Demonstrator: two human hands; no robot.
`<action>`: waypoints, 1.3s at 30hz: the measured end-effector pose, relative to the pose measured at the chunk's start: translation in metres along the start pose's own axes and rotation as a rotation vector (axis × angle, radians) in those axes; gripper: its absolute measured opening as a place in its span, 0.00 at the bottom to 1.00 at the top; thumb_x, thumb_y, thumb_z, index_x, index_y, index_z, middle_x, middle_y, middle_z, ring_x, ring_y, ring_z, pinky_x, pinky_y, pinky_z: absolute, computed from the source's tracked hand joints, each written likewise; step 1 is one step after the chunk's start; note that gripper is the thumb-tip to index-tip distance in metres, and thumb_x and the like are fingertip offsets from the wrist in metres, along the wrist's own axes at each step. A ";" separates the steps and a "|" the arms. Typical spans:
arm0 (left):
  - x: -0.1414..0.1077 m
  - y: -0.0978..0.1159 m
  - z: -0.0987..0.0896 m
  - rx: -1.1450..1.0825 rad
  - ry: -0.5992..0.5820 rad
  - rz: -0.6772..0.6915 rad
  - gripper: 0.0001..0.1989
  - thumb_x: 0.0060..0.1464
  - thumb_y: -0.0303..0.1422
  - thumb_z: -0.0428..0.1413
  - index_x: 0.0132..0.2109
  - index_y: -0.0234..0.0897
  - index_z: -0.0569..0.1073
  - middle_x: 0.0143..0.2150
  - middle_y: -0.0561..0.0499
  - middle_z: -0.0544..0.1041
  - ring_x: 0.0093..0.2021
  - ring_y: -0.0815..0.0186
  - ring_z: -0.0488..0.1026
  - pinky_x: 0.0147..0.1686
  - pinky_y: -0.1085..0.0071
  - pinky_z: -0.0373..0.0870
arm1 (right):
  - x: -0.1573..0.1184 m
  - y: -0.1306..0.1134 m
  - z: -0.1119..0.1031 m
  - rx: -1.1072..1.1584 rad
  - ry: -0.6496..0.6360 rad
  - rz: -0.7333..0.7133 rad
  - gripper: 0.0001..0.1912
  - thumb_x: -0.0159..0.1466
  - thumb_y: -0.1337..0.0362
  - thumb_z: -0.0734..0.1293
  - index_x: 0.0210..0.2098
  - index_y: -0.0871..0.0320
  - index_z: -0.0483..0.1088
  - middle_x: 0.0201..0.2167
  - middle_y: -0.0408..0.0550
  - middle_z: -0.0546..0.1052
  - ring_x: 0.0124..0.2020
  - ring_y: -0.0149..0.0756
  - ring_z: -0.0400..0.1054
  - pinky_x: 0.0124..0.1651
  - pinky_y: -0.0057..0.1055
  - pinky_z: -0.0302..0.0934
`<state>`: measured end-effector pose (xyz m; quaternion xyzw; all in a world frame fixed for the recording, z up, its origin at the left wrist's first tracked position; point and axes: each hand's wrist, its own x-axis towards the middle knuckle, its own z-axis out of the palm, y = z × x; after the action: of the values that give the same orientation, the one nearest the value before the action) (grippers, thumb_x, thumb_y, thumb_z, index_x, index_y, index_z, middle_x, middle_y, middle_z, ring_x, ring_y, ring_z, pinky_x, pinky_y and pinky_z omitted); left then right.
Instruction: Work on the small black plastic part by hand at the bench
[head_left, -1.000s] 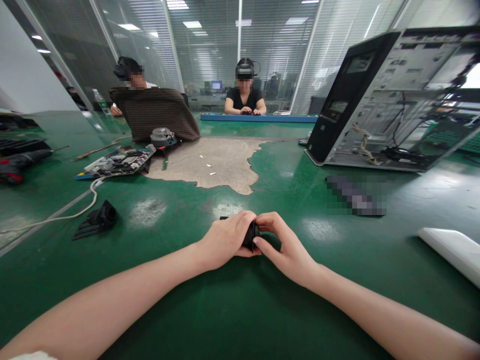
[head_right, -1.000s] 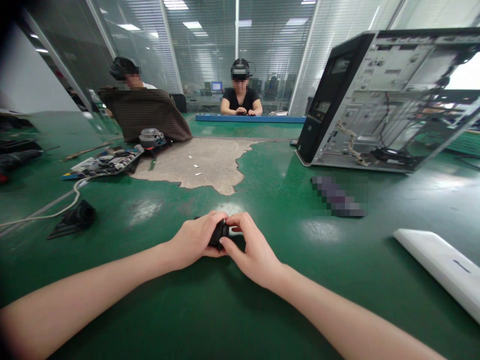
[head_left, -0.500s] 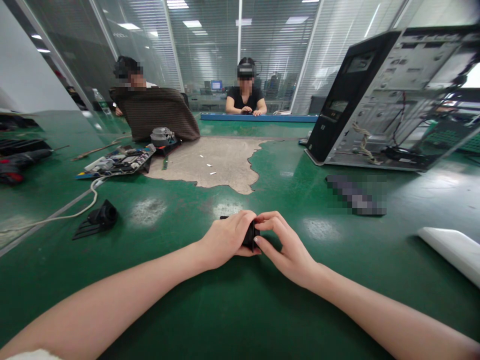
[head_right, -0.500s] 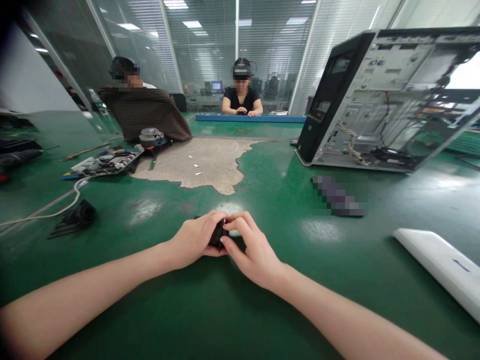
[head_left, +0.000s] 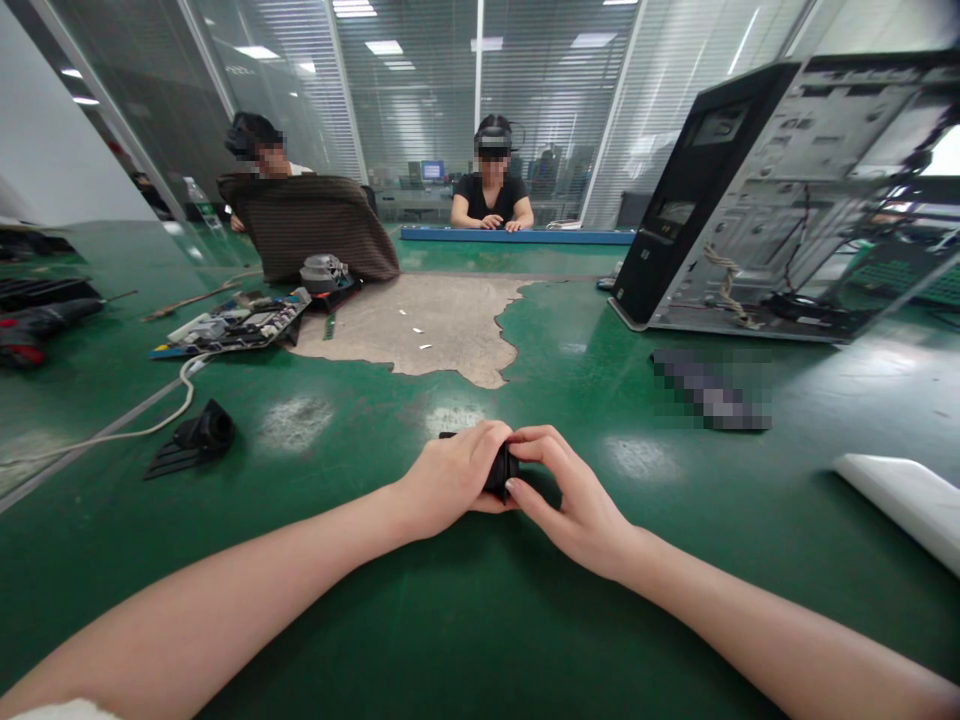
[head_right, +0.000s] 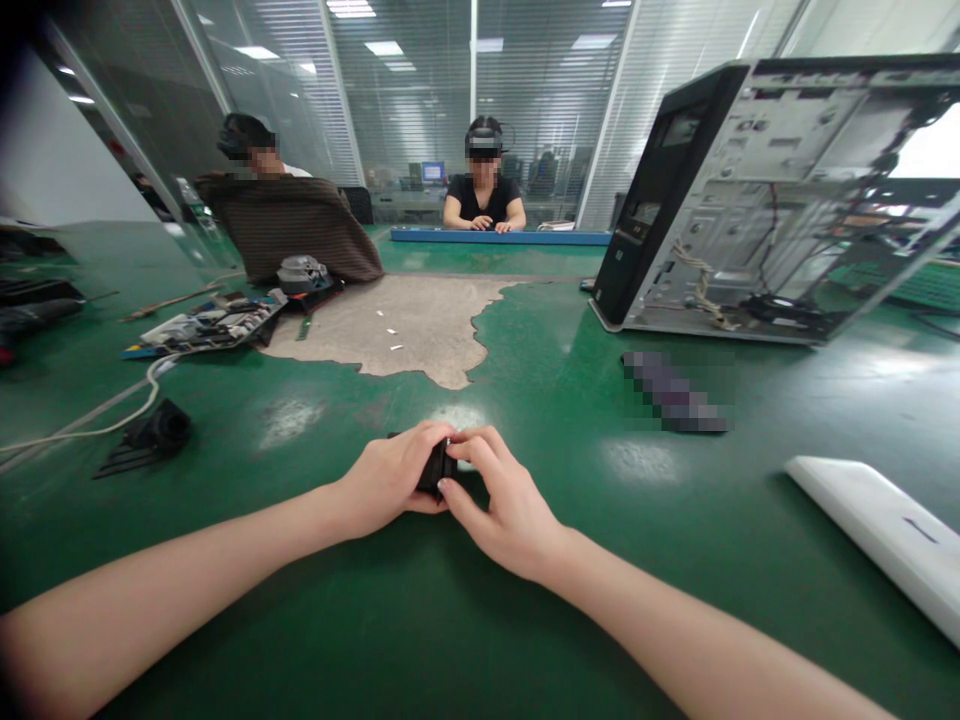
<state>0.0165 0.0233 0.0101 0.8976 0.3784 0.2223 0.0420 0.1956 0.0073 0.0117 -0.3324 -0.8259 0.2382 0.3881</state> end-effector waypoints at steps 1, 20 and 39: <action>0.000 0.000 0.000 0.002 0.005 0.003 0.28 0.48 0.39 0.56 0.51 0.37 0.53 0.48 0.44 0.68 0.45 0.57 0.71 0.36 0.64 0.72 | 0.000 -0.001 0.000 -0.016 0.009 -0.022 0.09 0.60 0.69 0.61 0.41 0.55 0.61 0.43 0.51 0.65 0.46 0.40 0.63 0.48 0.40 0.61; 0.000 0.001 0.002 0.017 0.028 -0.003 0.28 0.47 0.40 0.57 0.51 0.37 0.53 0.48 0.43 0.68 0.44 0.57 0.72 0.35 0.64 0.72 | 0.000 0.002 0.000 0.041 0.003 -0.001 0.07 0.61 0.68 0.60 0.40 0.55 0.62 0.44 0.50 0.65 0.46 0.39 0.62 0.48 0.39 0.60; 0.000 0.001 0.000 -0.009 0.008 0.009 0.29 0.47 0.40 0.57 0.52 0.37 0.52 0.49 0.42 0.68 0.47 0.57 0.70 0.40 0.63 0.71 | 0.001 0.000 -0.001 0.048 0.012 0.025 0.08 0.60 0.69 0.61 0.40 0.55 0.62 0.42 0.50 0.66 0.46 0.40 0.63 0.48 0.41 0.60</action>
<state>0.0168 0.0225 0.0102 0.8981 0.3737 0.2277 0.0436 0.1959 0.0080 0.0120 -0.3346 -0.8135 0.2607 0.3978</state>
